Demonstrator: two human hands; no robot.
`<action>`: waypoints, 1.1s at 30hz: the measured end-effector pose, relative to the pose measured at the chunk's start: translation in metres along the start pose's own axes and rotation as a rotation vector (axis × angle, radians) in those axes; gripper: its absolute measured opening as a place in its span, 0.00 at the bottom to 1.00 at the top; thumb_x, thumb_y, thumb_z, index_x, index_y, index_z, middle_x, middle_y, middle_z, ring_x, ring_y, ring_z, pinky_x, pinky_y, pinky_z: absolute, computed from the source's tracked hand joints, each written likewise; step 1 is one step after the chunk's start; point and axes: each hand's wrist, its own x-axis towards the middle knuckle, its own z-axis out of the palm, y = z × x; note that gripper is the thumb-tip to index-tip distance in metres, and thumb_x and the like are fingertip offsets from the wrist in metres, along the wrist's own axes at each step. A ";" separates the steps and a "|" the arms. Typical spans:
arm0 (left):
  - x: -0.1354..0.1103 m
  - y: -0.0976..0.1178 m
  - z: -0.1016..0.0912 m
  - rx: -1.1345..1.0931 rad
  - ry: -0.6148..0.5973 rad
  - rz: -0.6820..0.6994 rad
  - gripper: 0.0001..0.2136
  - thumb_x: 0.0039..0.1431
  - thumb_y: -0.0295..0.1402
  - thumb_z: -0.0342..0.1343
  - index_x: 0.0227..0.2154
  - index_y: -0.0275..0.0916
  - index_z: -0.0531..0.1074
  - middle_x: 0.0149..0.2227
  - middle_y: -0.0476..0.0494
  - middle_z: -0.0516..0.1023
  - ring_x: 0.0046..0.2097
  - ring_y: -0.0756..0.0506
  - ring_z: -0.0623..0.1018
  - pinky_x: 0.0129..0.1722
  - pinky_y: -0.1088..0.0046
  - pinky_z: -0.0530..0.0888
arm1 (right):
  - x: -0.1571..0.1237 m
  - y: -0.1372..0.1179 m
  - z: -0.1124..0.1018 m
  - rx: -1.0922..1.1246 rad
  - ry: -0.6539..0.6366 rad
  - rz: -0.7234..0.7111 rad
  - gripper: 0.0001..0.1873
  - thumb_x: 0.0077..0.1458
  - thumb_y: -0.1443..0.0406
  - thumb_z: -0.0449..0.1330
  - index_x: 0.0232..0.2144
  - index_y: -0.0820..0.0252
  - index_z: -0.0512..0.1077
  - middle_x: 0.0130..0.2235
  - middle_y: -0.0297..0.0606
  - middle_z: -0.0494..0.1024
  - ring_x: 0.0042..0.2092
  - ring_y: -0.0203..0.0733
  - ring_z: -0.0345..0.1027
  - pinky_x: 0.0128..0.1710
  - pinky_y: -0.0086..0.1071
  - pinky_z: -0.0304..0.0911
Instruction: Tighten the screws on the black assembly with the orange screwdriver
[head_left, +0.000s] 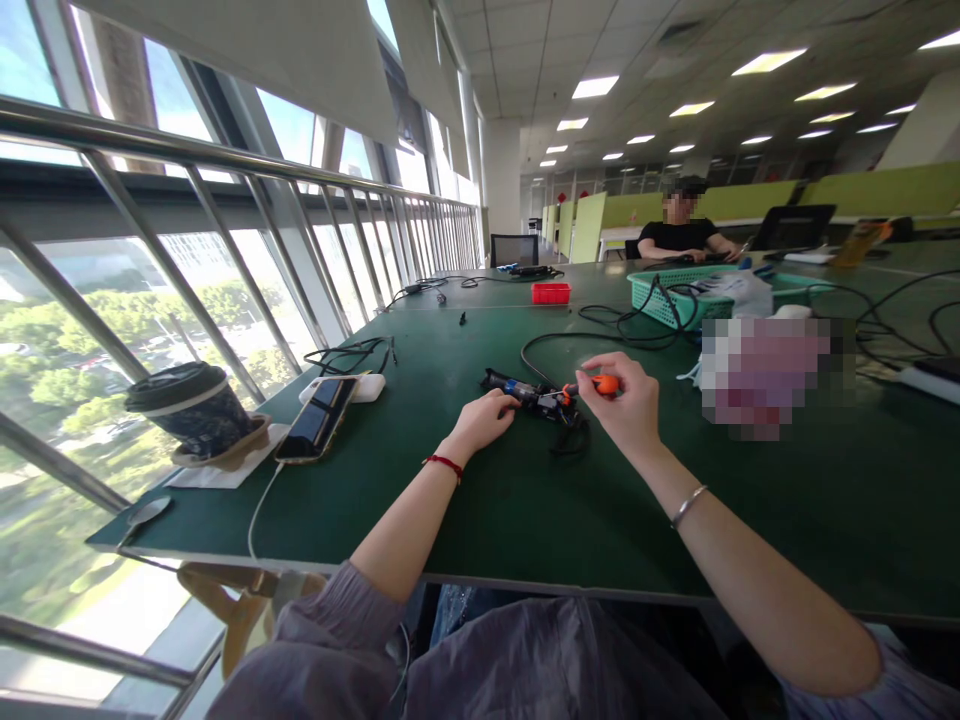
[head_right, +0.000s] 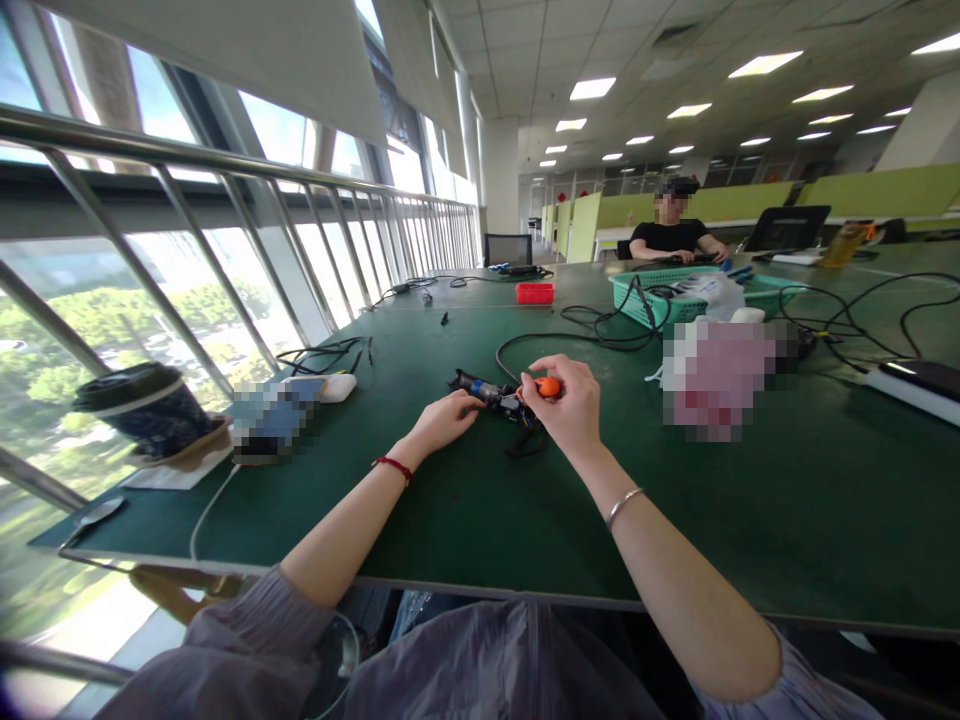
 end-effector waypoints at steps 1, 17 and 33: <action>0.000 0.000 0.000 0.000 0.003 0.005 0.15 0.63 0.32 0.47 0.48 0.45 0.74 0.48 0.48 0.74 0.43 0.47 0.77 0.42 0.76 0.73 | 0.000 0.000 0.000 0.003 0.009 -0.007 0.08 0.50 0.59 0.61 0.32 0.56 0.69 0.22 0.30 0.67 0.27 0.39 0.64 0.35 0.38 0.65; -0.001 0.000 0.001 -0.033 0.031 0.010 0.14 0.62 0.31 0.48 0.47 0.45 0.73 0.47 0.49 0.75 0.40 0.48 0.77 0.39 0.75 0.72 | 0.001 -0.001 0.000 0.068 0.013 -0.046 0.13 0.49 0.63 0.60 0.40 0.56 0.68 0.34 0.36 0.74 0.34 0.42 0.69 0.41 0.41 0.66; 0.000 0.000 0.000 -0.023 0.018 -0.007 0.14 0.62 0.31 0.48 0.47 0.46 0.73 0.47 0.49 0.75 0.40 0.48 0.77 0.40 0.75 0.72 | 0.001 -0.001 0.000 0.060 -0.014 -0.026 0.12 0.50 0.63 0.60 0.39 0.56 0.68 0.26 0.30 0.70 0.29 0.39 0.67 0.39 0.40 0.66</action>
